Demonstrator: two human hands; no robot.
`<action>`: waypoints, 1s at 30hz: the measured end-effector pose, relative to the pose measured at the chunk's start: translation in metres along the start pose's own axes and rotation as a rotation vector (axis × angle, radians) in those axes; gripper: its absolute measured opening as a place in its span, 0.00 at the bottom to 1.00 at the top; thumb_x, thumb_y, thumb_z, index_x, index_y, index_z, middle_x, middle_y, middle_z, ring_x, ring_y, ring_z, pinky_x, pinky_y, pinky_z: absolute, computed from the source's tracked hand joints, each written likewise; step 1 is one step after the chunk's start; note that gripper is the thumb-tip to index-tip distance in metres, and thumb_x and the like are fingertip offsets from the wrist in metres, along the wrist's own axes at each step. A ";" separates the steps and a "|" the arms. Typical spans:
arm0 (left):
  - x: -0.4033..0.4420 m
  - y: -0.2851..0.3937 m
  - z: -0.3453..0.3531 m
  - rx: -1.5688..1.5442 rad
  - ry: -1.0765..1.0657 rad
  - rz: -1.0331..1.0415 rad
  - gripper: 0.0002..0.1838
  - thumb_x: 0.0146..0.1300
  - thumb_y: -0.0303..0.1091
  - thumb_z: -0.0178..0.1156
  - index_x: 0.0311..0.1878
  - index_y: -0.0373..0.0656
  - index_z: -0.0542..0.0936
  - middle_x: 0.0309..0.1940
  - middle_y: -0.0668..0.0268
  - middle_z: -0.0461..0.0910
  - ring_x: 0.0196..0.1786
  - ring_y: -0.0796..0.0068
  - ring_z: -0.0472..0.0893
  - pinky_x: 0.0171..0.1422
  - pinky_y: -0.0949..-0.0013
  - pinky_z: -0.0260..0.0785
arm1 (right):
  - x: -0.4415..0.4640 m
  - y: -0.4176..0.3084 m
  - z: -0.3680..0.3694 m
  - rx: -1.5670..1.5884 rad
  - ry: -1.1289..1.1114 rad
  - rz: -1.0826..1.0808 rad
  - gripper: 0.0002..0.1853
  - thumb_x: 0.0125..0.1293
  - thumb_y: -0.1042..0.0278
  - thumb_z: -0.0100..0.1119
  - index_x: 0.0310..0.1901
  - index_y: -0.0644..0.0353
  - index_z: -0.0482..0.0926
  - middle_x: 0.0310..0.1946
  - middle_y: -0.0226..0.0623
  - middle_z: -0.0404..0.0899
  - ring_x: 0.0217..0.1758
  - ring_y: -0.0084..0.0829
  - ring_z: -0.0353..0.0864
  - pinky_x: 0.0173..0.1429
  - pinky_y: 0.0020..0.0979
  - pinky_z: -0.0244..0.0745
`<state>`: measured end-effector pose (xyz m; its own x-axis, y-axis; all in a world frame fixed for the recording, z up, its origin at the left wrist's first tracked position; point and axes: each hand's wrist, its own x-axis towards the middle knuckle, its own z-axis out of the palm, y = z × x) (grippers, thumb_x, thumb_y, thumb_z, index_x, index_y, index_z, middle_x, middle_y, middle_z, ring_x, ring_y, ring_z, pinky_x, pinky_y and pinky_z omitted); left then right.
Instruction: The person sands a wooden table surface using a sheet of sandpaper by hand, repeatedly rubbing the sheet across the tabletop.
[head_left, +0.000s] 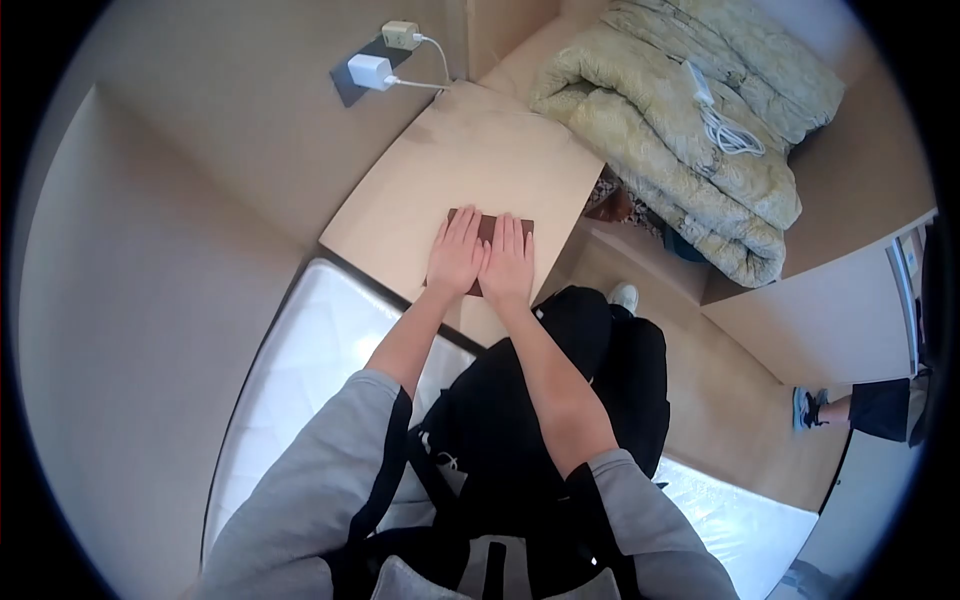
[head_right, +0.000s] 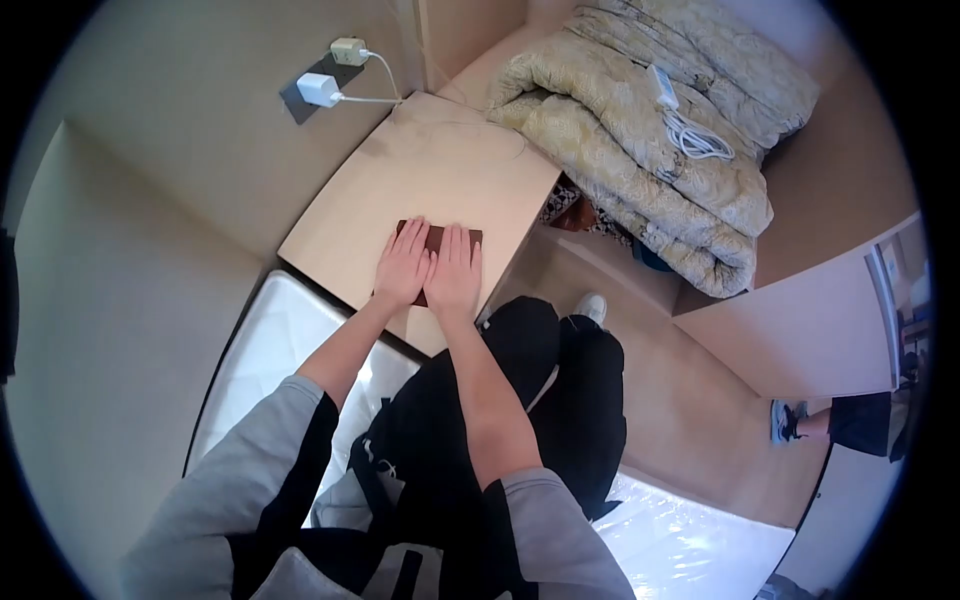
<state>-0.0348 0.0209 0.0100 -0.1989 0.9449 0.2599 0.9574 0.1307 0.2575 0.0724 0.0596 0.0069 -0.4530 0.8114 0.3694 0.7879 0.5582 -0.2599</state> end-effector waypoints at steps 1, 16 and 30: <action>-0.009 0.004 -0.001 -0.005 -0.019 -0.010 0.30 0.68 0.40 0.41 0.71 0.38 0.59 0.73 0.59 0.56 0.77 0.68 0.51 0.80 0.60 0.39 | -0.009 0.001 0.000 -0.009 0.009 -0.004 0.29 0.71 0.57 0.39 0.68 0.64 0.60 0.70 0.42 0.59 0.76 0.35 0.53 0.77 0.41 0.44; -0.047 0.019 -0.007 -0.036 0.017 -0.016 0.30 0.66 0.40 0.42 0.69 0.37 0.61 0.72 0.58 0.58 0.76 0.65 0.53 0.80 0.58 0.41 | -0.045 -0.002 -0.014 -0.031 -0.104 -0.020 0.31 0.70 0.56 0.40 0.70 0.64 0.57 0.72 0.41 0.56 0.77 0.36 0.49 0.78 0.44 0.41; 0.002 0.003 -0.002 -0.002 -0.023 -0.056 0.31 0.68 0.40 0.40 0.71 0.33 0.57 0.74 0.53 0.52 0.77 0.61 0.49 0.80 0.57 0.38 | 0.008 0.009 0.000 0.008 -0.061 -0.090 0.29 0.70 0.57 0.40 0.69 0.63 0.59 0.71 0.41 0.58 0.76 0.36 0.52 0.78 0.43 0.43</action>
<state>-0.0329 0.0231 0.0128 -0.2473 0.9427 0.2239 0.9446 0.1831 0.2725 0.0756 0.0714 0.0076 -0.5465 0.7670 0.3362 0.7398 0.6303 -0.2353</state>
